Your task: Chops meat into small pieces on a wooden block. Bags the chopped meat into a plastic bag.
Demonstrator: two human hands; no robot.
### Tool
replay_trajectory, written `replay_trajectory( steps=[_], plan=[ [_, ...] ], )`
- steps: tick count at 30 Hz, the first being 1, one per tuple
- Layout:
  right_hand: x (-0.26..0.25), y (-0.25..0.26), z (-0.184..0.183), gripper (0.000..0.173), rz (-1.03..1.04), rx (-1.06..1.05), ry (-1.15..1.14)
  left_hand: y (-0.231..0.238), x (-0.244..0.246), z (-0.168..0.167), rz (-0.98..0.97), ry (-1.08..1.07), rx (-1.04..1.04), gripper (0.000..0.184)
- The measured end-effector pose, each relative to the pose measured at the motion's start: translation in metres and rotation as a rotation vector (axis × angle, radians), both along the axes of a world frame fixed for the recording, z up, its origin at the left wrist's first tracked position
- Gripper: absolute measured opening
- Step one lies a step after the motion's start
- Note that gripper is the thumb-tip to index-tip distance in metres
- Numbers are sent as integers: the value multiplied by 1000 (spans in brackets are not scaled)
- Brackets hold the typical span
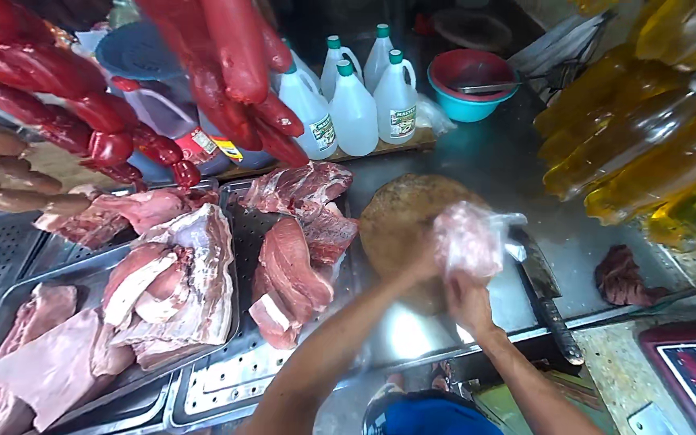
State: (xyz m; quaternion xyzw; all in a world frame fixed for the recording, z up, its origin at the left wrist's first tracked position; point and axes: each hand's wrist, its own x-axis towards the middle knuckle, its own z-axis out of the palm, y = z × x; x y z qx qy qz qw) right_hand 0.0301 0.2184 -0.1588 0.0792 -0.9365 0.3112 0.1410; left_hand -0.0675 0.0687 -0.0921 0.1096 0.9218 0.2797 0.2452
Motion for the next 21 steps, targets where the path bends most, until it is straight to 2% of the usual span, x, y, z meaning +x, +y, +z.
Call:
replay_trajectory(
  steps=[4,6,8,12,15,18,21],
  plan=[
    [-18,0,15,20,-155,-271,-162,16,-2,-5,110,-66,199,91],
    [-30,1,24,30,-187,-374,-231,19,-1,-7,174,-80,267,89],
    [-39,-1,29,40,-208,-328,-280,18,-1,-9,209,-88,306,86],
    [-50,-3,44,33,-236,-120,-385,15,1,-17,241,-80,372,82],
    [-43,-5,57,31,-245,-55,-249,8,5,-16,179,-107,413,97],
    [-30,-8,59,25,-166,-58,-76,1,8,-19,99,-106,410,110],
    [-30,-14,54,25,-38,-98,-171,6,17,-26,171,-23,400,101]
  ],
)
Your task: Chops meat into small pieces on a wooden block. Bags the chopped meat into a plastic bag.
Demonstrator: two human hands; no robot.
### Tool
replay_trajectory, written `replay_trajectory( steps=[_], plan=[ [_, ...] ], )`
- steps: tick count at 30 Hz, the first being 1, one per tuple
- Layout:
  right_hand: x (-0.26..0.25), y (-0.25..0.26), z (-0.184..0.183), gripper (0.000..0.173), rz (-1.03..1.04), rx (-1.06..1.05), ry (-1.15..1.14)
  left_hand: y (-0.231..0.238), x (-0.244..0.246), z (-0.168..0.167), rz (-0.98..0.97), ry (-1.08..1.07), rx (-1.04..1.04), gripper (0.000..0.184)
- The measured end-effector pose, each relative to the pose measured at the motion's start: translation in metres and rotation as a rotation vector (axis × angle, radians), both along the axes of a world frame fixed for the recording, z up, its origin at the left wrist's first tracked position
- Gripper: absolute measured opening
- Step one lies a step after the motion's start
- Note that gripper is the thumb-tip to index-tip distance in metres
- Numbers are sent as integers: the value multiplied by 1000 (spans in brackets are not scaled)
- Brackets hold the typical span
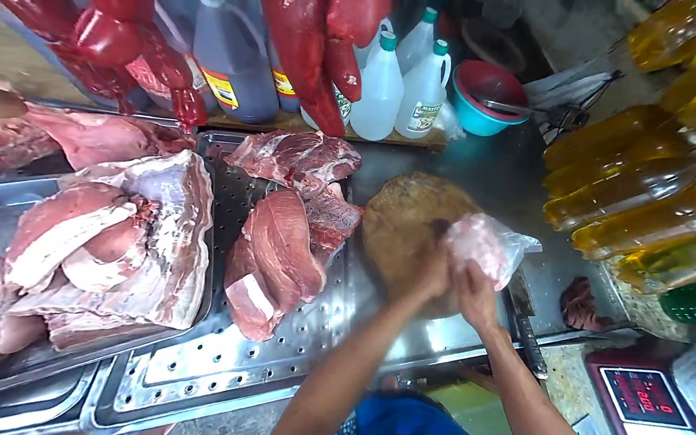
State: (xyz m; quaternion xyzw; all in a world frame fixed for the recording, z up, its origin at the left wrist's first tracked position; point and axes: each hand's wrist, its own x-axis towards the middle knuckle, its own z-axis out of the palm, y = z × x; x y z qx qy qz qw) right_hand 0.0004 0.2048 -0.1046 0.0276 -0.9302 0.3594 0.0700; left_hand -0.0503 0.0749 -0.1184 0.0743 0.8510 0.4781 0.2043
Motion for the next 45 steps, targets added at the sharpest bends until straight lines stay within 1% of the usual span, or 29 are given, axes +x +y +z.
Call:
replay_trajectory(
  steps=[2,3,5,6,7,8,10,11,13,14,15,17,19,20,23,24,26,27,29,31,32,35,38,40,41,43,44,45],
  plan=[
    [-19,-2,5,28,84,13,-92,4,1,-8,97,26,123,89],
    [-31,-4,15,29,135,37,-133,5,0,-14,145,29,236,84],
    [-53,-9,43,31,231,59,-195,8,-3,-16,255,-16,544,71],
    [-63,-12,59,30,259,48,-202,8,-4,-8,296,-50,644,70],
    [-71,-13,75,30,278,34,-197,6,-7,4,332,-71,685,72],
    [-77,-13,93,30,296,2,-182,3,-11,21,354,-74,678,75],
    [-79,-10,125,27,340,-97,-95,-2,-13,64,353,-10,604,76],
    [-77,-5,135,26,355,-153,-34,-1,-12,84,334,48,546,76],
    [-72,13,141,24,321,-326,71,8,-12,110,269,152,399,76],
    [-70,23,137,23,259,-453,106,14,-14,116,221,169,313,77],
    [-69,32,127,24,165,-597,109,20,-18,116,176,177,228,76],
    [-69,40,96,26,-100,-873,52,33,-25,102,77,148,53,73],
    [-70,40,66,24,-319,-1036,-30,42,-25,87,-49,119,-101,71],
    [-70,40,58,23,-376,-1080,-50,43,-20,87,-108,133,-163,67],
    [-71,43,52,21,-415,-1157,-63,36,0,101,-263,269,-289,42],
    [-72,45,52,20,-432,-1190,-74,31,4,103,-320,322,-316,39],
    [-76,46,56,23,-471,-1271,-96,16,2,105,-420,417,-427,42],
    [-78,45,57,23,-482,-1309,-109,6,-2,106,-441,441,-490,41],
    [-84,42,61,19,-471,-1374,-147,-18,-17,110,-453,490,-609,33],
    [-94,39,74,15,-435,-1352,-172,-40,-32,119,-443,594,-713,27],
    [-97,36,87,14,-391,-1307,-158,-49,-38,126,-415,662,-745,25],
    [-96,28,133,17,-235,-1196,34,-66,-46,166,-278,838,-847,17],
    [-85,31,161,20,-22,-1110,185,-76,-35,207,-131,1003,-903,14],
    [-78,37,166,12,102,-952,191,-77,-23,226,-61,1084,-908,14],
    [-74,41,164,20,185,-800,139,-75,-20,229,-47,1093,-869,14],
    [-71,39,152,76,351,-425,-63,-67,-16,222,-105,1057,-669,13],
    [-75,34,138,89,409,-261,-154,-59,-12,215,-159,1009,-524,12],
    [-81,32,123,81,443,-140,-187,-51,-8,207,-190,970,-363,10]
  ],
)
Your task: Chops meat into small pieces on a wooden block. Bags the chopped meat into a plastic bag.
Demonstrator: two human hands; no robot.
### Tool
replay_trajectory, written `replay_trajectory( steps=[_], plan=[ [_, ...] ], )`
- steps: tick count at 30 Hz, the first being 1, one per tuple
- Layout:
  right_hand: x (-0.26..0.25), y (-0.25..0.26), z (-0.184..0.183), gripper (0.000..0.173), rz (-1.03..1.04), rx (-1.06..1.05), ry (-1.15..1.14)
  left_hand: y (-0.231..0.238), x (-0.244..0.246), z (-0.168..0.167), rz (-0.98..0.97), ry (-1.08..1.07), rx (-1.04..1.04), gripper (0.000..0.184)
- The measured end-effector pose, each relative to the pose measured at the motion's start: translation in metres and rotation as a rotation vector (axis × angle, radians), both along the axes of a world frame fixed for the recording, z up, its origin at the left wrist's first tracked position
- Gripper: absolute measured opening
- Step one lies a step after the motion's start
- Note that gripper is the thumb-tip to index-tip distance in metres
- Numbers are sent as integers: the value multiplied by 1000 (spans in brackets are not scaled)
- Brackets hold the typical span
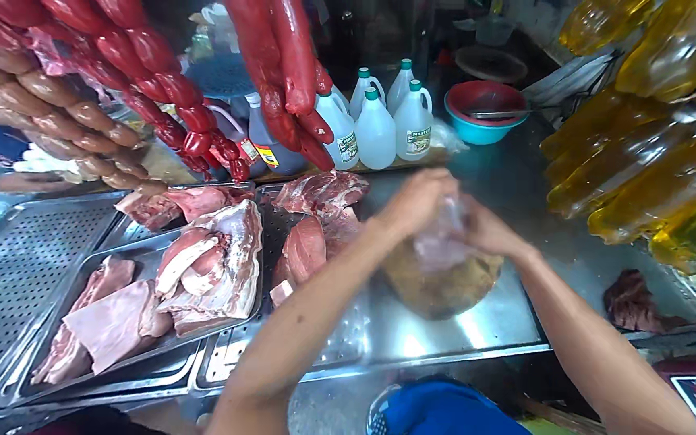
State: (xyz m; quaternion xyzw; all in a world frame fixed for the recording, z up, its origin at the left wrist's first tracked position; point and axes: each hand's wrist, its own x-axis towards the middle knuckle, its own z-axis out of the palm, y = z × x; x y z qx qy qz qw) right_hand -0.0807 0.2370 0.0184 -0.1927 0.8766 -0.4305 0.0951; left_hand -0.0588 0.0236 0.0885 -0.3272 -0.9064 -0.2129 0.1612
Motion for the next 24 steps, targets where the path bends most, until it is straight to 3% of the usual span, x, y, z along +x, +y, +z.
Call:
replay_trajectory(
  steps=[2,3,5,6,7,8,11,12,14,17,19,21,24],
  plan=[
    [-11,6,-7,41,-53,43,63,11,9,-17,-46,-79,308,5],
    [-14,13,1,28,-102,12,95,11,13,-24,5,-136,467,20],
    [-11,18,20,22,-140,-66,143,7,14,-53,168,-284,632,83],
    [-7,14,27,24,-114,-87,148,9,12,-77,220,-353,603,113],
    [0,5,29,24,-61,-76,143,19,12,-102,230,-416,539,129],
    [8,-6,29,25,16,-15,137,37,18,-126,232,-458,492,127],
    [30,-35,26,24,244,305,239,94,32,-167,450,-464,667,60],
    [32,-33,27,18,259,336,293,102,28,-173,534,-462,771,48],
    [23,-6,27,10,187,258,349,96,17,-169,514,-519,764,38],
    [7,58,12,18,-17,56,242,77,6,-157,194,-606,441,33],
    [2,93,-18,20,-130,-62,82,72,7,-151,30,-511,217,33],
    [16,109,-47,19,-245,-218,-140,72,12,-139,-2,-354,29,25],
    [59,105,-63,10,-379,-511,-380,80,0,-121,56,-195,-8,17]
  ],
)
